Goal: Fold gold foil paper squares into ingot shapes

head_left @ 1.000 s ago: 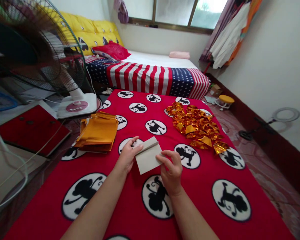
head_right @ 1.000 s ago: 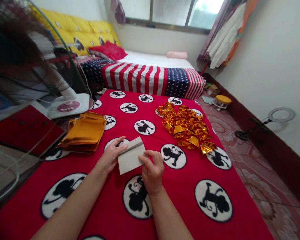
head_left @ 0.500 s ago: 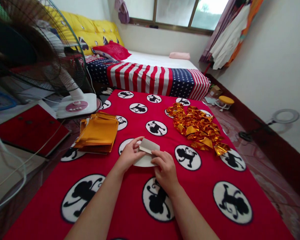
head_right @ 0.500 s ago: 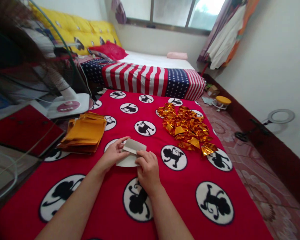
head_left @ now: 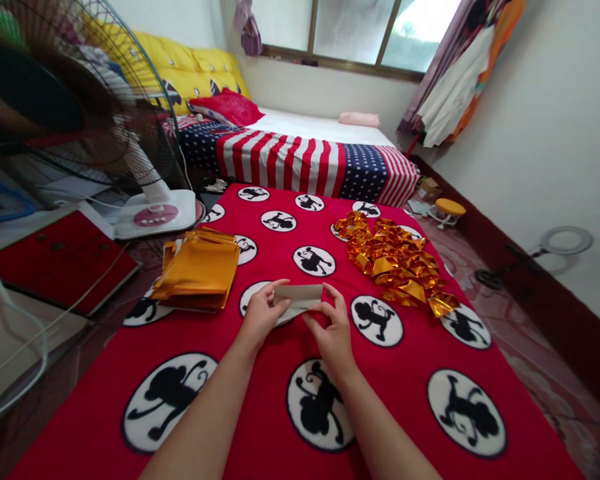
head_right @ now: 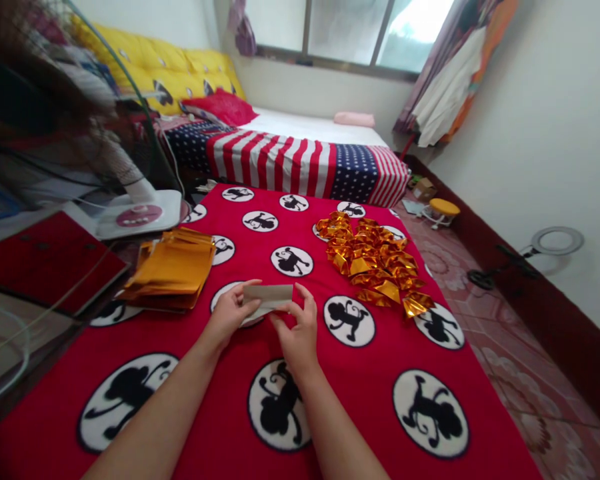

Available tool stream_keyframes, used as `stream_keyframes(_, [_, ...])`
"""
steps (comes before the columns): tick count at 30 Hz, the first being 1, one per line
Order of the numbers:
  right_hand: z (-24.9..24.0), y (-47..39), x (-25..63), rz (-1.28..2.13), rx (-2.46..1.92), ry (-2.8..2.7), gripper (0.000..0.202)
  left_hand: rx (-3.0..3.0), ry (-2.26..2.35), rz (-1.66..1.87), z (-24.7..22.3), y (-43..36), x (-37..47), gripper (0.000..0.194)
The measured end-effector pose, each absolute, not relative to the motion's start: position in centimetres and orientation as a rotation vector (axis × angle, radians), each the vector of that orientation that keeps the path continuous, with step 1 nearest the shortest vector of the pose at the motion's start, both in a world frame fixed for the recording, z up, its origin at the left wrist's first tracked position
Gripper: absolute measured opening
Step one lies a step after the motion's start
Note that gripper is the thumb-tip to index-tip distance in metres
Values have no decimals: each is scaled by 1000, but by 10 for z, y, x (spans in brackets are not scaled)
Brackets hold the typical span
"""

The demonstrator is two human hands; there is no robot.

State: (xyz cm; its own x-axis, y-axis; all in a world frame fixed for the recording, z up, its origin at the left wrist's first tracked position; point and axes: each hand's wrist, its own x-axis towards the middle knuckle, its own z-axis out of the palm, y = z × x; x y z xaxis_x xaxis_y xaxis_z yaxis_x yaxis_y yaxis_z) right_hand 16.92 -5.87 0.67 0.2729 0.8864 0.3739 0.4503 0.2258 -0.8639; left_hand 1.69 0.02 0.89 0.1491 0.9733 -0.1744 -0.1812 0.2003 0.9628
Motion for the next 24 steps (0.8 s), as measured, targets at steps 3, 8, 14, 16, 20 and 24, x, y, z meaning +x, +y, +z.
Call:
stream_keyframes(3, [5, -47, 164, 664, -1331, -1228, 12, 894, 981, 1053, 10, 0, 14, 68])
stream_keyframes(8, [-4, -40, 158, 849, -1277, -1072, 17, 831, 922, 1046, 12, 0, 10, 63])
stream_keyframes(14, [-5, -40, 160, 794, -1303, -943, 21, 792, 832, 1055, 22, -4, 7, 71])
stream_keyframes(16, [-4, -40, 162, 792, -1298, -908, 22, 851, 800, 1082, 22, -5, 6, 74])
stream_keyframes(20, [-3, -41, 164, 798, -1289, -850, 22, 1043, 741, 1094, 17, -4, 6, 54])
stream_keyframes(24, [-1, -42, 165, 811, -1285, -814, 23, 1128, 762, 1144, 15, -3, 8, 40])
